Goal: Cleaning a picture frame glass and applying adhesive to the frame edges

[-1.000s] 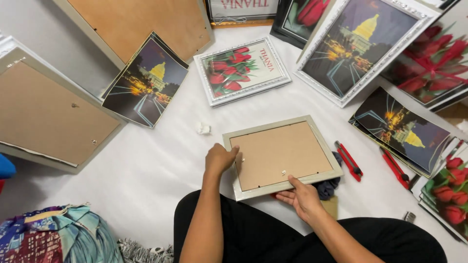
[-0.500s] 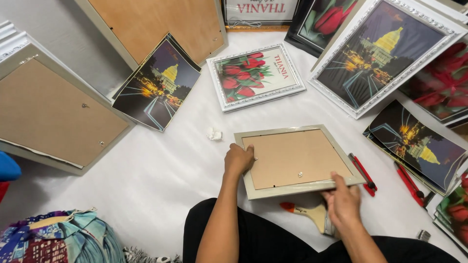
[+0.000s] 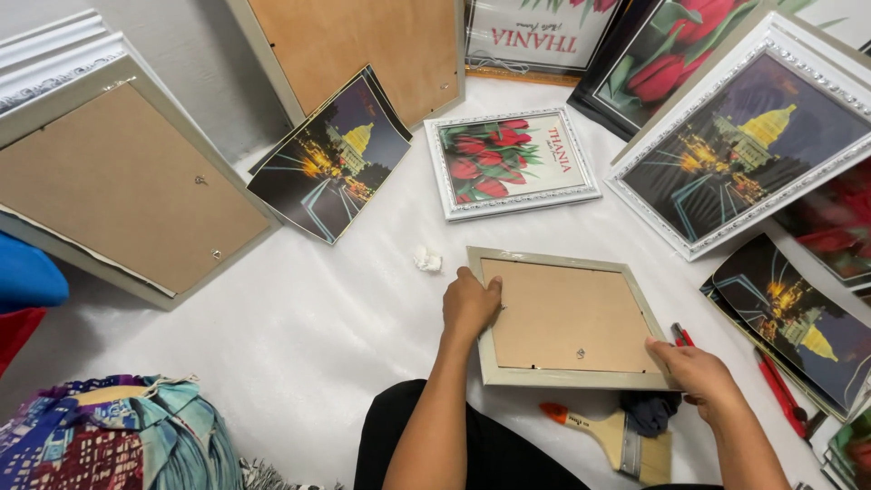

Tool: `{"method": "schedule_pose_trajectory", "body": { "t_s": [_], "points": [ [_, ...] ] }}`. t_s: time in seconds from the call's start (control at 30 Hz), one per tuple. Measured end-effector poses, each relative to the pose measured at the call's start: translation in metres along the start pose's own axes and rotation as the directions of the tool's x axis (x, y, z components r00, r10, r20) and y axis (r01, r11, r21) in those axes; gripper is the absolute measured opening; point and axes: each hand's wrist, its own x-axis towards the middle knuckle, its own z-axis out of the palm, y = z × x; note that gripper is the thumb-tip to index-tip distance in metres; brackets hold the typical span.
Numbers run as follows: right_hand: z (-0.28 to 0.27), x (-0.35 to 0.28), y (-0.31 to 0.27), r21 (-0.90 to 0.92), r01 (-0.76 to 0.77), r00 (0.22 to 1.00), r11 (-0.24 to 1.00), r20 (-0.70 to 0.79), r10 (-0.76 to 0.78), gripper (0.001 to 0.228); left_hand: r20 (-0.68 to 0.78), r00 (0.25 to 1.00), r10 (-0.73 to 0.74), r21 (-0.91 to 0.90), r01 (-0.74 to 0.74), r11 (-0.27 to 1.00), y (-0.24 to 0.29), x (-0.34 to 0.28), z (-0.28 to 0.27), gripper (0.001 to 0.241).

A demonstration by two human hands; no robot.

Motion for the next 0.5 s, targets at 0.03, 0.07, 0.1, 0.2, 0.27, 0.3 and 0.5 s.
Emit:
{"method": "schedule_pose_trajectory", "body": {
  "t_s": [0.03, 0.07, 0.1, 0.2, 0.27, 0.3, 0.5],
  "points": [
    [0.002, 0.0, -0.006, -0.118, 0.002, 1.0, 0.993, 0.006, -0.001, 0.064, -0.024, 0.999, 0.024, -0.028, -0.025, 0.999, 0.002, -0.001, -0.001, 0.048],
    [0.005, -0.006, -0.012, -0.121, 0.007, 1.0, 0.993, 0.005, -0.006, 0.064, -0.027, 0.999, 0.024, -0.032, -0.025, 0.999, 0.002, -0.002, -0.003, 0.048],
    [0.008, -0.011, -0.017, -0.055, 0.002, 1.0, 0.998, 0.01, -0.001, 0.07, -0.048, 0.998, 0.049, -0.047, -0.051, 0.998, 0.003, -0.003, -0.005, 0.048],
    [0.017, -0.015, -0.028, 0.112, 0.044, 0.999, 0.993, -0.021, -0.042, 0.071, -0.086, 0.993, 0.082, -0.111, -0.091, 0.99, 0.011, -0.009, -0.019, 0.05],
    [0.022, -0.003, -0.024, 0.211, 0.087, 0.995, 0.974, -0.063, -0.075, 0.065, -0.095, 0.991, 0.089, -0.16, -0.104, 0.982, 0.015, -0.012, -0.024, 0.052],
    [0.025, 0.007, -0.019, 0.193, 0.179, 0.981, 0.965, -0.114, -0.159, 0.059, -0.111, 0.99, 0.092, -0.185, -0.112, 0.976, 0.016, -0.011, -0.025, 0.051],
    [0.042, 0.032, -0.019, 0.32, 0.213, 0.959, 0.923, -0.247, -0.136, 0.06, -0.048, 0.997, 0.062, -0.472, -0.078, 0.878, 0.026, -0.02, -0.04, 0.056]
  ]
}}
